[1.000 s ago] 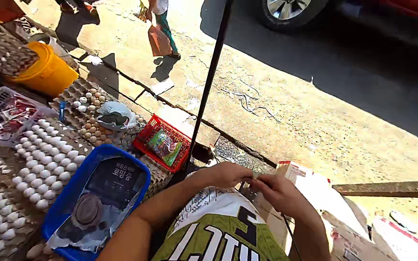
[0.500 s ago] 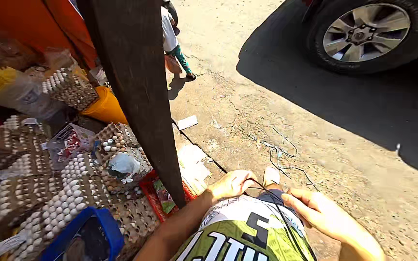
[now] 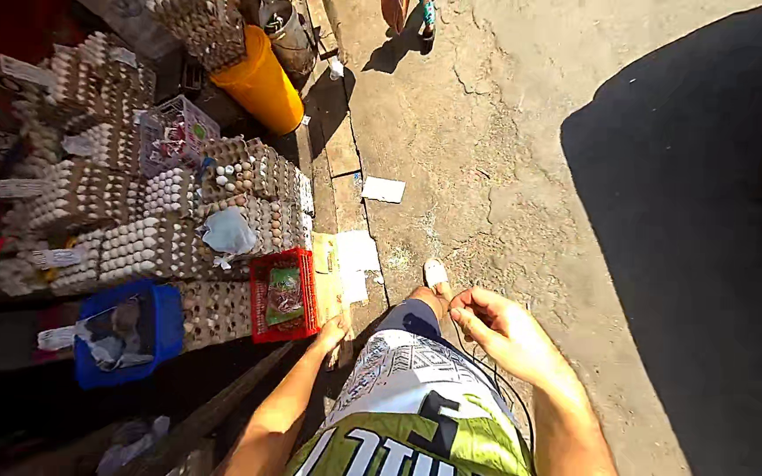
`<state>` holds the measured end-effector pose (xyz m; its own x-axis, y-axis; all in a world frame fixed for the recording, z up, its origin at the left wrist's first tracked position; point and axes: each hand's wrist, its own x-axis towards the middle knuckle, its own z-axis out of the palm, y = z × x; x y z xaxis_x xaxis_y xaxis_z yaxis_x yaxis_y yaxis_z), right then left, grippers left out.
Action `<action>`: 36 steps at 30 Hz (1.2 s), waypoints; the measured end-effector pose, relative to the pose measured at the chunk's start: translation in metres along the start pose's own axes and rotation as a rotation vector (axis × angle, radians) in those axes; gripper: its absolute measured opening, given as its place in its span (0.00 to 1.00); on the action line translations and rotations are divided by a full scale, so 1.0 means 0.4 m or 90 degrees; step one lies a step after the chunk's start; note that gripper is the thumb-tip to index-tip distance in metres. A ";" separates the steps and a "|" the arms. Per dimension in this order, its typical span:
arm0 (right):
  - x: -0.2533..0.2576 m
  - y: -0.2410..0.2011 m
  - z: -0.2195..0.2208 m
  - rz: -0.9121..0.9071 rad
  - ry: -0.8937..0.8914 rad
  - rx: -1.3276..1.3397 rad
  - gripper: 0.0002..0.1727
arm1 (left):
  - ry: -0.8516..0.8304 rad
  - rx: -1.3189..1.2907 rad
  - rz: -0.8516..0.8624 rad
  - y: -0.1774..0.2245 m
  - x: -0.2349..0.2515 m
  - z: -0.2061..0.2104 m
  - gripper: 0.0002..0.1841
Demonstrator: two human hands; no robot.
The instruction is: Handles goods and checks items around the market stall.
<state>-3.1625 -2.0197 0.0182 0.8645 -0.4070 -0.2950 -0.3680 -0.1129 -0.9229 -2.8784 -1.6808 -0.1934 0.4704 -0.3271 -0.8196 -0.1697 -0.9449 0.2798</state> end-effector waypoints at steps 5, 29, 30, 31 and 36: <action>0.342 -0.025 -0.061 -0.030 -0.239 -0.083 0.19 | -0.078 -0.031 -0.137 0.010 0.090 -0.077 0.33; 2.097 -0.553 -0.597 -0.061 -0.632 -0.357 0.18 | 0.092 -0.664 -0.270 0.911 0.686 -0.501 0.22; 2.158 -0.577 -0.574 -0.072 -0.653 -0.409 0.19 | 0.100 -0.723 -0.320 0.932 0.702 -0.497 0.22; 2.217 -0.602 -0.545 -0.082 -0.678 -0.434 0.20 | 0.106 -0.755 -0.347 0.942 0.728 -0.487 0.21; 2.508 -0.690 -0.357 -0.108 -0.748 -0.437 0.22 | 0.106 -0.698 -0.294 0.964 0.854 -0.594 0.24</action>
<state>-2.2425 -2.5264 0.0122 0.5679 0.6187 -0.5429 -0.0258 -0.6459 -0.7630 -2.5775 -2.1588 -0.2465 0.4121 0.1236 -0.9027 0.8336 -0.4510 0.3188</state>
